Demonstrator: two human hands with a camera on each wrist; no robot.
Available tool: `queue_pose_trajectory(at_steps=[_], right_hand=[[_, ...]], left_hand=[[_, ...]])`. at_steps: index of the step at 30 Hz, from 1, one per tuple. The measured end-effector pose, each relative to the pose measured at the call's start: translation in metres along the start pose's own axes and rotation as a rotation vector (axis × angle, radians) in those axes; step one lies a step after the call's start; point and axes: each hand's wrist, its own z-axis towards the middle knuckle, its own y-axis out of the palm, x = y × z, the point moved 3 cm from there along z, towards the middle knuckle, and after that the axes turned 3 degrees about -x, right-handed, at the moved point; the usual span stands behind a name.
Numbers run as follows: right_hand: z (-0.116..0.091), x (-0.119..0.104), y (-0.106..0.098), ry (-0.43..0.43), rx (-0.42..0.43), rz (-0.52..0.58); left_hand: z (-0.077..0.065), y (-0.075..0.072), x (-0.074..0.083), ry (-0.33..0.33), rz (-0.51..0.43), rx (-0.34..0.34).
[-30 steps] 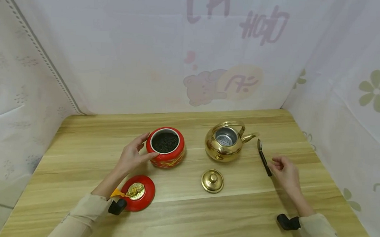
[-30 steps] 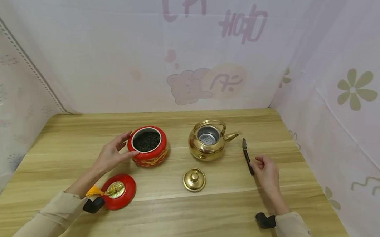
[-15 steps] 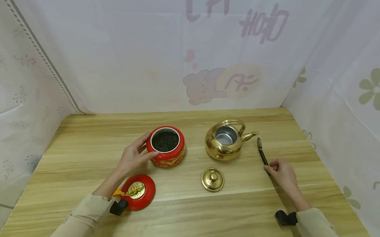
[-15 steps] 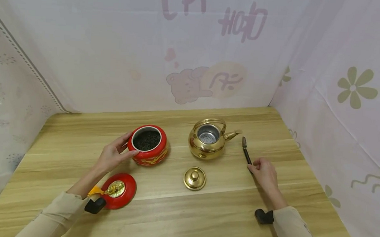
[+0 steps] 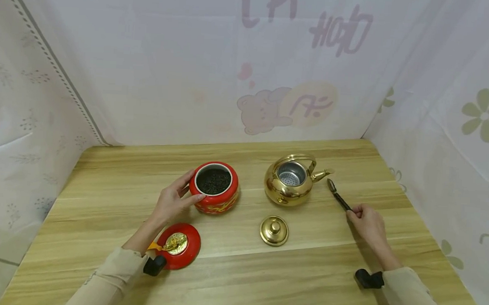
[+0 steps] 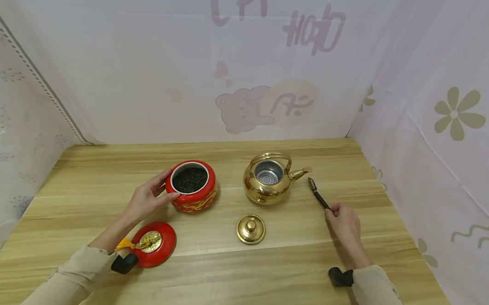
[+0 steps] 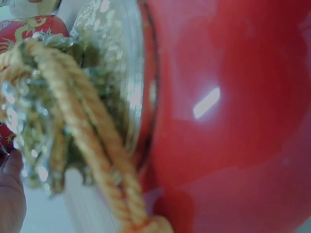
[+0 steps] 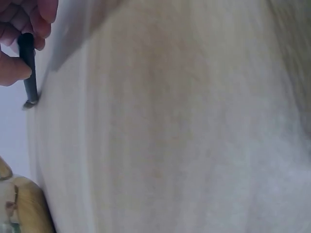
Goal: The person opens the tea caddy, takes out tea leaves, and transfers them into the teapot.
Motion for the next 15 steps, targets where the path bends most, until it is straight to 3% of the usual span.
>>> queue_pose_trajectory(at_steps=[9, 12, 15], right_hand=[[-0.007, -0.006, -0.031, -0.056, 0.245, 0.02], [-0.011, -0.01, -0.043, -0.018, 0.339, 0.127], [-0.015, -0.018, -0.055, -0.007, 0.462, 0.33]], left_hand=[[-0.001, 0.0, 0.0, -0.005, -0.01, 0.0], [-0.002, 0.0, 0.0, -0.001, -0.008, -0.001], [-0.002, 0.0, 0.001, -0.001, -0.005, -0.001]])
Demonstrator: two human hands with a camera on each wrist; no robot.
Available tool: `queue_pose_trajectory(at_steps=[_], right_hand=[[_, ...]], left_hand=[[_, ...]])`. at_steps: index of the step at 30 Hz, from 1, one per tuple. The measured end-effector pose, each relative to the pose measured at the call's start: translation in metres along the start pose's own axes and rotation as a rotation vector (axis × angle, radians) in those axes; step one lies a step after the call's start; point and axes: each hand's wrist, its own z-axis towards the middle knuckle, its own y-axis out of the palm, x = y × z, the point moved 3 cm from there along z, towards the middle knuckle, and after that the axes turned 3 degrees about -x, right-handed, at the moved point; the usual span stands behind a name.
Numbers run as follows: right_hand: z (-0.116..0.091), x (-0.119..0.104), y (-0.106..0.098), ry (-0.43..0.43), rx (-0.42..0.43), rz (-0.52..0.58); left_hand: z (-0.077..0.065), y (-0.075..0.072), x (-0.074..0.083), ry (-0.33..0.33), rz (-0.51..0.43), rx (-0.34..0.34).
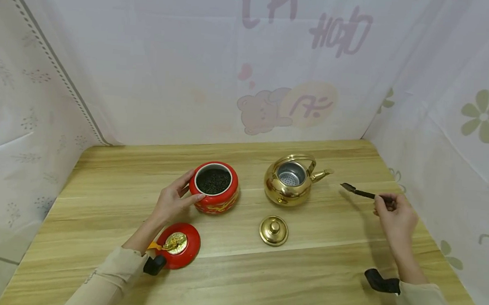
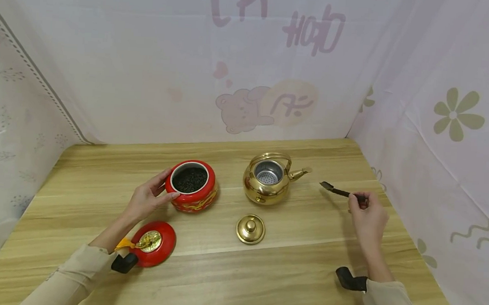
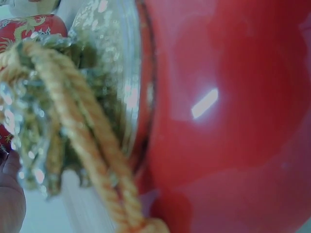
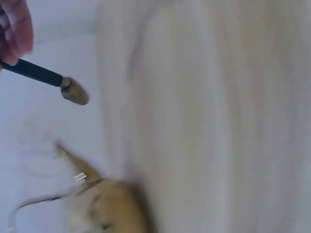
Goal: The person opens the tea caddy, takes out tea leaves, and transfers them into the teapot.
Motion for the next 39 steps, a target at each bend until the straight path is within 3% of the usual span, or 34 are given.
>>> queue_pose_trajectory(at_steps=[4, 8, 11, 13, 16, 21, 27, 39], right_hand=[[0.002, -0.023, -0.007, -0.062, 0.135, 0.424], [0.001, -0.054, -0.005, -0.17, 0.155, 0.869], [-0.004, -0.081, 0.004, -0.208, 0.117, 1.03], [-0.008, -0.098, 0.014, -0.213, 0.072, 1.071], [-0.016, -0.118, 0.035, -0.191, -0.02, 1.099], [-0.031, -0.143, 0.076, -0.146, -0.168, 0.958], [-0.039, -0.17, 0.123, -0.186, -0.32, 0.817], [-0.046, -0.195, 0.187, -0.189, -0.467, 0.691]], left_hand=[[0.0, -0.001, 0.0, 0.0, 0.003, 0.003], [0.001, -0.001, 0.0, 0.006, -0.009, 0.006], [0.001, -0.001, -0.001, 0.006, -0.02, 0.004], [0.001, -0.001, -0.001, 0.004, -0.024, 0.002], [0.002, -0.001, -0.001, 0.0, -0.026, 0.002], [0.003, 0.0, -0.001, -0.002, -0.03, 0.002], [0.003, 0.001, -0.001, -0.004, -0.02, 0.002], [0.001, 0.002, -0.001, 0.0, -0.048, 0.01]])
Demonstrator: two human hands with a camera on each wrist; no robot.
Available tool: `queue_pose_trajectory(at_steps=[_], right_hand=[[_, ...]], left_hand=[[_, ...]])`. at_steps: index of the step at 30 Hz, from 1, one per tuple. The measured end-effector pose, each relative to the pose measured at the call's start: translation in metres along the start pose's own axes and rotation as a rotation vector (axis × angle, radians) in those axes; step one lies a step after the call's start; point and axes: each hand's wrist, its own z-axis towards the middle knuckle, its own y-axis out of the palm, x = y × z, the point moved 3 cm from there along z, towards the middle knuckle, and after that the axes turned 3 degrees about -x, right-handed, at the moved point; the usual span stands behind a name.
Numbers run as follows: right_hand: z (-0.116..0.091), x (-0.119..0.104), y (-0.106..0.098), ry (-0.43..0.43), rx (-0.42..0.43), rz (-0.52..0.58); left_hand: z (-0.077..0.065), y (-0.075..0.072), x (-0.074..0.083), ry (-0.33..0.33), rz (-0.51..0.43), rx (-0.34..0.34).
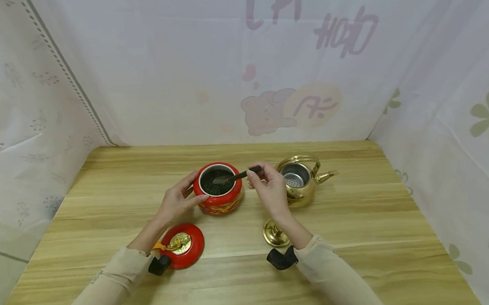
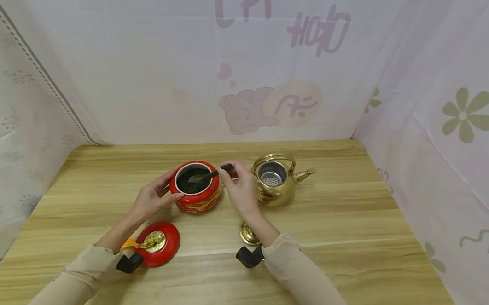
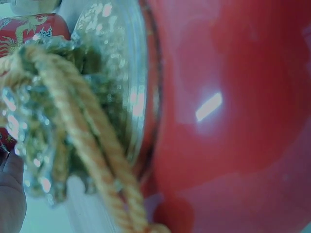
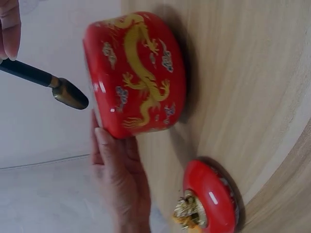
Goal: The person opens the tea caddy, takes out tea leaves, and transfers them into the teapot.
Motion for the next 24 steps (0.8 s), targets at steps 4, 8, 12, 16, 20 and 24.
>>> queue_pose_trajectory(at_steps=[4, 8, 12, 16, 20, 24], right_hand=[[0.003, 0.007, 0.011, -0.021, -0.042, -0.098], [0.003, 0.013, 0.02, -0.067, -0.069, -0.199], [0.003, 0.016, 0.026, -0.114, -0.082, -0.308], [0.003, 0.019, 0.031, -0.125, -0.098, -0.375], [0.002, 0.021, 0.034, -0.124, -0.11, -0.402], [0.001, 0.023, 0.036, -0.121, -0.121, -0.418]], left_hand=[[-0.001, 0.0, 0.0, 0.006, -0.01, 0.0], [-0.001, 0.0, 0.0, 0.002, 0.0, -0.001], [-0.001, 0.0, 0.0, -0.011, 0.001, -0.002], [-0.001, 0.001, 0.0, -0.017, -0.008, -0.004], [-0.001, 0.001, 0.0, -0.009, -0.003, -0.002], [-0.001, 0.0, 0.0, -0.001, 0.008, 0.004]])
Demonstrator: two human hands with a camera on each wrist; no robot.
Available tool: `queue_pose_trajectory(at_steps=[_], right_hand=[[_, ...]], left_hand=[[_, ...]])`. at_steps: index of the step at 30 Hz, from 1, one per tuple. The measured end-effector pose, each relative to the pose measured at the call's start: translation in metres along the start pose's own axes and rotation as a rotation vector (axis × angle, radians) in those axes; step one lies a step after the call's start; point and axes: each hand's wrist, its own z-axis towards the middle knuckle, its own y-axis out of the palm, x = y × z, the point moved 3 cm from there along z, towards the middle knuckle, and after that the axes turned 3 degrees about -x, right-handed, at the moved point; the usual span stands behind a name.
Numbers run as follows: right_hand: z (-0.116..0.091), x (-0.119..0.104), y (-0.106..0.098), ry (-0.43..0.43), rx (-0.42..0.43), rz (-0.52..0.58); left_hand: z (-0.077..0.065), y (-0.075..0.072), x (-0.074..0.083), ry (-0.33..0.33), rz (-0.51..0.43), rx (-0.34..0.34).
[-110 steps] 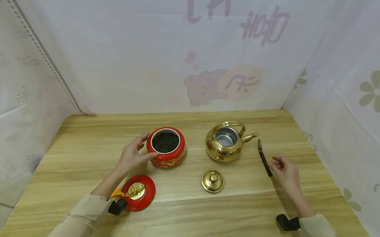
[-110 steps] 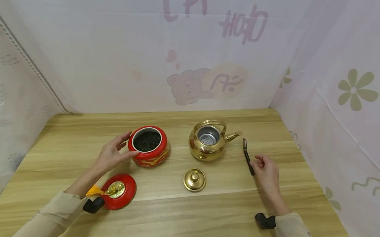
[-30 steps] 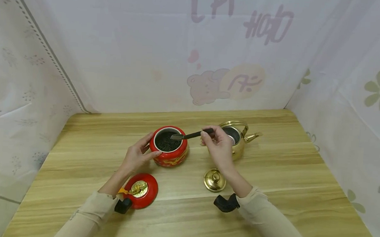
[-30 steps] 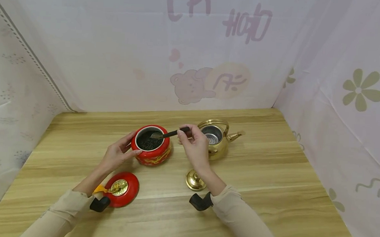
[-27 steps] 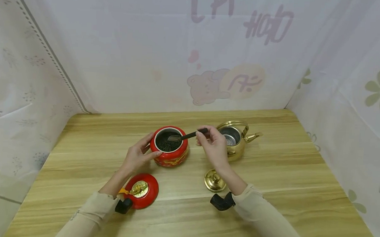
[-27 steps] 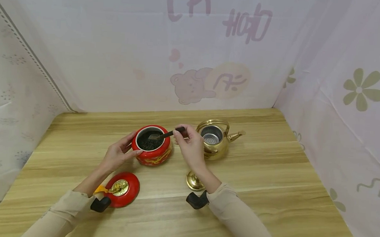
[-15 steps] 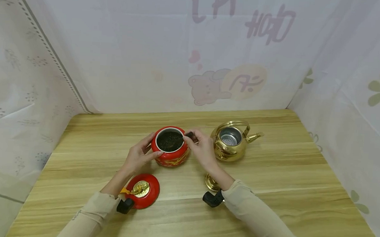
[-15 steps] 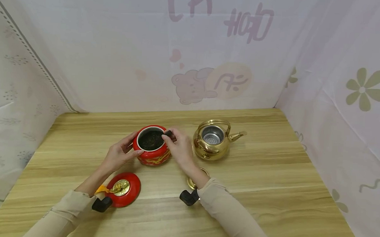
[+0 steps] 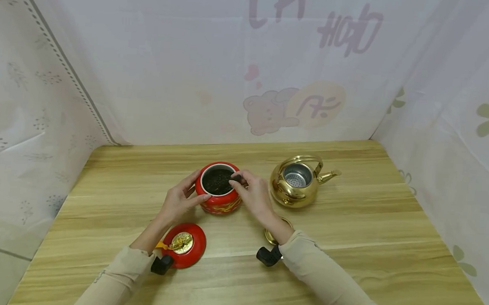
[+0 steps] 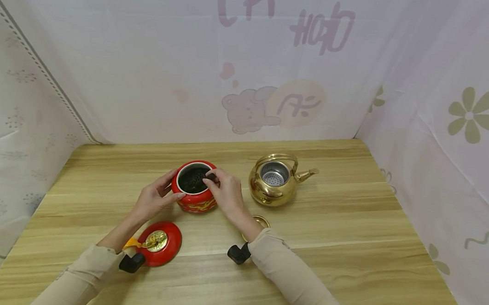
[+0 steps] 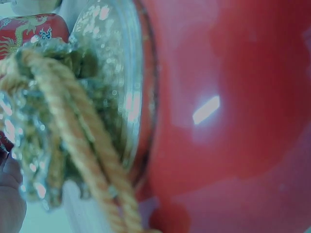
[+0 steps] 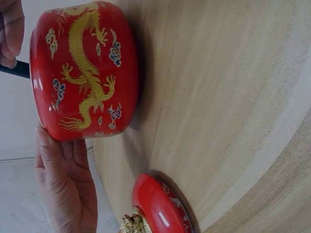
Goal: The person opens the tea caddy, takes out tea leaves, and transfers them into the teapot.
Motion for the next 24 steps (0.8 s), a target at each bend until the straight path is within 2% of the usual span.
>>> queue_pose_trajectory(at_steps=[9, 16, 24], right_hand=[[0.002, 0.0, 0.008, -0.007, -0.038, -0.028], [0.003, 0.002, 0.016, 0.023, -0.077, -0.046], [0.002, 0.005, 0.018, 0.034, -0.048, -0.03]], left_hand=[[0.0, -0.001, 0.0, -0.001, -0.003, 0.005], [0.0, 0.0, -0.001, 0.002, -0.009, 0.007], [0.0, 0.0, -0.001, -0.006, -0.011, 0.009]])
